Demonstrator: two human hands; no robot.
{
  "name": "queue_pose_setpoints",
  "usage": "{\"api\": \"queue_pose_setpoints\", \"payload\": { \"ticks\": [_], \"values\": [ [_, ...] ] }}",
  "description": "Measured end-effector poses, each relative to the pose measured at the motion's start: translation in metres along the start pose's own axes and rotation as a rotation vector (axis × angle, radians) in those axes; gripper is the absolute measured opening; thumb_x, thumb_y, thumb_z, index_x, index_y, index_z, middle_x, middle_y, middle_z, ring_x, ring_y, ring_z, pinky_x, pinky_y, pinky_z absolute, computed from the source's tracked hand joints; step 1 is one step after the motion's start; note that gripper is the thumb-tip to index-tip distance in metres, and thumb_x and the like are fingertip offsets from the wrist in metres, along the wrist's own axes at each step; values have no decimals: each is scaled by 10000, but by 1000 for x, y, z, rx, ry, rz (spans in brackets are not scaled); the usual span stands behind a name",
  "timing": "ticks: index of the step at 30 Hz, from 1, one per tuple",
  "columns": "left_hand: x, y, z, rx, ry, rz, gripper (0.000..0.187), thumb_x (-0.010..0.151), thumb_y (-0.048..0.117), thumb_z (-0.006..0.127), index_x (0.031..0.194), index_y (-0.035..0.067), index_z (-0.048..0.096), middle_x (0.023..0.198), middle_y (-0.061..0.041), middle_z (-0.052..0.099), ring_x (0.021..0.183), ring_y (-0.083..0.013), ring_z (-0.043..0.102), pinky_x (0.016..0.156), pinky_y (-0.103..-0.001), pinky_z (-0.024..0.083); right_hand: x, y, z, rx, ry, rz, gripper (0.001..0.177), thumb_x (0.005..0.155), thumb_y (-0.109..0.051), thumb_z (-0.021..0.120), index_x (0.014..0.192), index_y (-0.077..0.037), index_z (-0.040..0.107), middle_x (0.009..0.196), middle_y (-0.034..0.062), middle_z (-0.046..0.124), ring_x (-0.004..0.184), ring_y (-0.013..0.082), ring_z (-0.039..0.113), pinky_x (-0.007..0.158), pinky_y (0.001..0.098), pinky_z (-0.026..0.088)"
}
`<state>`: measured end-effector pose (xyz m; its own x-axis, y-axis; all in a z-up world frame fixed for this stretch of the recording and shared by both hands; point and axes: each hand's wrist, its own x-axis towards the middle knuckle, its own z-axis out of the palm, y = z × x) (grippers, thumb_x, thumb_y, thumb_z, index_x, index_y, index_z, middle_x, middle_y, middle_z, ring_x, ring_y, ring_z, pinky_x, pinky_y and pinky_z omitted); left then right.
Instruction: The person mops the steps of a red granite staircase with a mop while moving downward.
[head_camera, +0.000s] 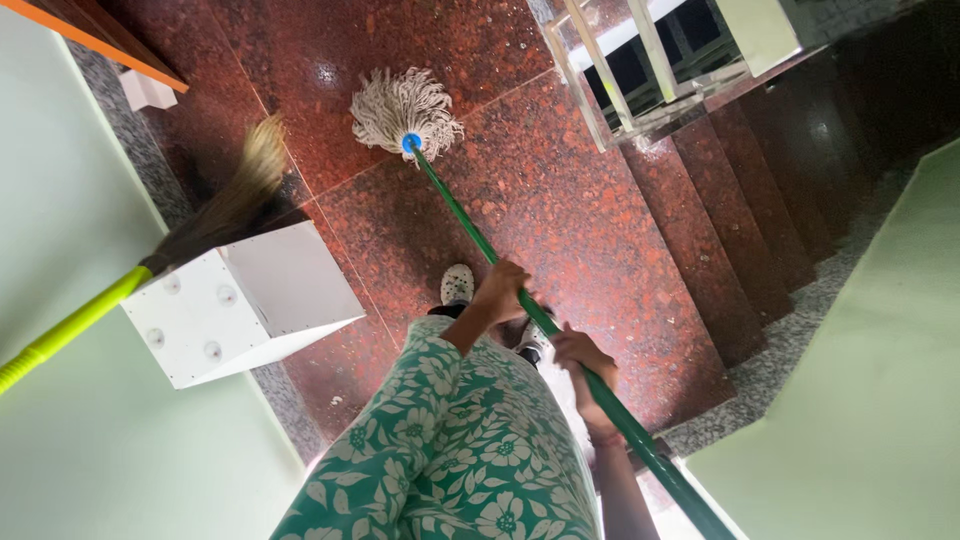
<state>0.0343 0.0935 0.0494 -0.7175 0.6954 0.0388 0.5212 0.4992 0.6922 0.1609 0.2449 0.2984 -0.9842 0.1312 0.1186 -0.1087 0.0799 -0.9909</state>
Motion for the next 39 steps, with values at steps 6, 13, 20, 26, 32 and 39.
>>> {"api": "queue_pose_setpoints", "payload": {
  "ticks": [6,13,20,26,32,39],
  "values": [
    [-1,70,92,-133,-232,80,235,759,170,780,923,86,633,894,-101,659,951,-336,651,881,-466,495,-94,-49,-99,-9,243,97,95,789,3,532,701,34,550,780,171,598,855,315,617,1039,547,525],
    [-11,97,154,-129,-164,361,360,816,153,768,1135,114,603,955,-69,636,938,-299,648,865,-431,499,-130,-65,-159,197,518,14,278,877,-170,533,653,-42,429,563,92,424,557,218,410,707,410,435],
    [11,66,139,79,-442,331,336,903,175,722,1200,101,583,982,-65,652,917,-245,656,849,-386,527,-87,-48,-145,172,573,74,227,835,-156,481,656,-90,359,525,72,340,517,193,329,644,394,394],
    [32,28,108,37,-389,391,352,901,177,733,1202,82,576,1012,-73,656,932,-242,661,866,-381,537,-47,-25,-136,224,569,12,294,838,-142,475,600,-133,302,493,17,306,478,142,265,613,344,373],
    [30,-21,76,56,-410,194,383,822,167,770,1163,113,604,1037,-84,662,1017,-304,641,899,-467,521,-36,28,-96,386,670,55,299,881,-194,478,626,-136,333,540,13,300,562,153,325,716,358,413],
    [1,-140,14,288,-476,-83,352,866,197,772,1170,98,625,1062,-124,676,1127,-352,614,1086,-532,408,21,65,19,564,673,219,210,872,-123,456,686,-95,362,660,57,340,698,221,377,886,413,428]
  ]
}}
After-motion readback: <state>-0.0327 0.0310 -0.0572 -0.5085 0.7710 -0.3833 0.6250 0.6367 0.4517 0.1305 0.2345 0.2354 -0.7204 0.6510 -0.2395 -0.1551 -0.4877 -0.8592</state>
